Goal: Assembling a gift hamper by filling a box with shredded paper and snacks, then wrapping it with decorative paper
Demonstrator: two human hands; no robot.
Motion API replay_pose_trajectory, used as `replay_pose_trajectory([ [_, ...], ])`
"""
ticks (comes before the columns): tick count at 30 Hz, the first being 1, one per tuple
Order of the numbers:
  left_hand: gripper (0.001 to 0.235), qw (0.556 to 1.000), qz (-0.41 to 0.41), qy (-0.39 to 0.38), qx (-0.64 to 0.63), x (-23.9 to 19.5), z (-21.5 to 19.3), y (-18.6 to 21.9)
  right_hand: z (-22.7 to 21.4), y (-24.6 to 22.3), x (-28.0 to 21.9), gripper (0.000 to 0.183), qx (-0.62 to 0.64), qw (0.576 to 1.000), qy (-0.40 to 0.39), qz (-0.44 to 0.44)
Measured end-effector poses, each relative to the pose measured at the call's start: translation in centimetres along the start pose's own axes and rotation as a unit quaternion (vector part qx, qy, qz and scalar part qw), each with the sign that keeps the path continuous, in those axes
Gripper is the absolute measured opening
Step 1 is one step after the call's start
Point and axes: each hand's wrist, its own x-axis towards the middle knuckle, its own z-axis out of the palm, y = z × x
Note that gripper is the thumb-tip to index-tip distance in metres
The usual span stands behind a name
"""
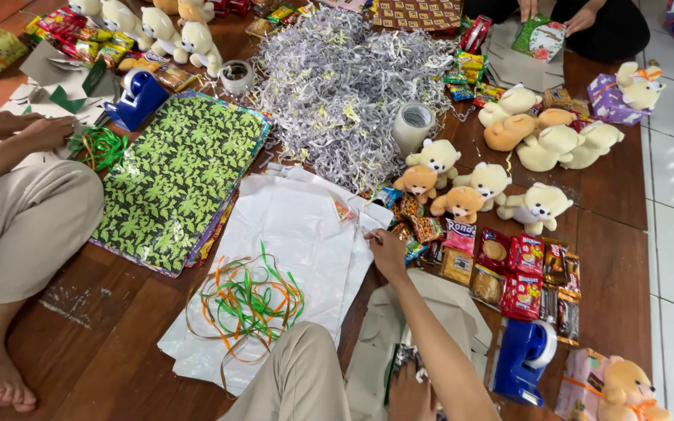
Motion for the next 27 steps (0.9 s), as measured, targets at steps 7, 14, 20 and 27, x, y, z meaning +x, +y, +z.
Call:
replay_pose_trajectory([
  [7,0.032,1.0,0.016,0.013,0.016,6.9,-5.0,0.1,-17.4,-6.2,-17.5,0.015,0.18,0.973,-0.098,0.11],
  [14,0.025,0.972,0.127,0.124,-0.157,5.0,-9.1,-0.4,-20.1,-3.0,-31.6,0.029,-0.009,0.985,-0.174,0.003],
  [20,0.029,0.969,0.105,0.131,-0.184,2.5,-15.6,1.7,-16.4,1.1,-33.8,0.034,-0.015,0.998,-0.046,0.026],
  [27,0.023,0.996,0.079,0.008,-0.031,5.0,-5.6,-1.9,-9.5,5.2,-32.8,0.041,-0.114,0.986,-0.099,0.074],
])
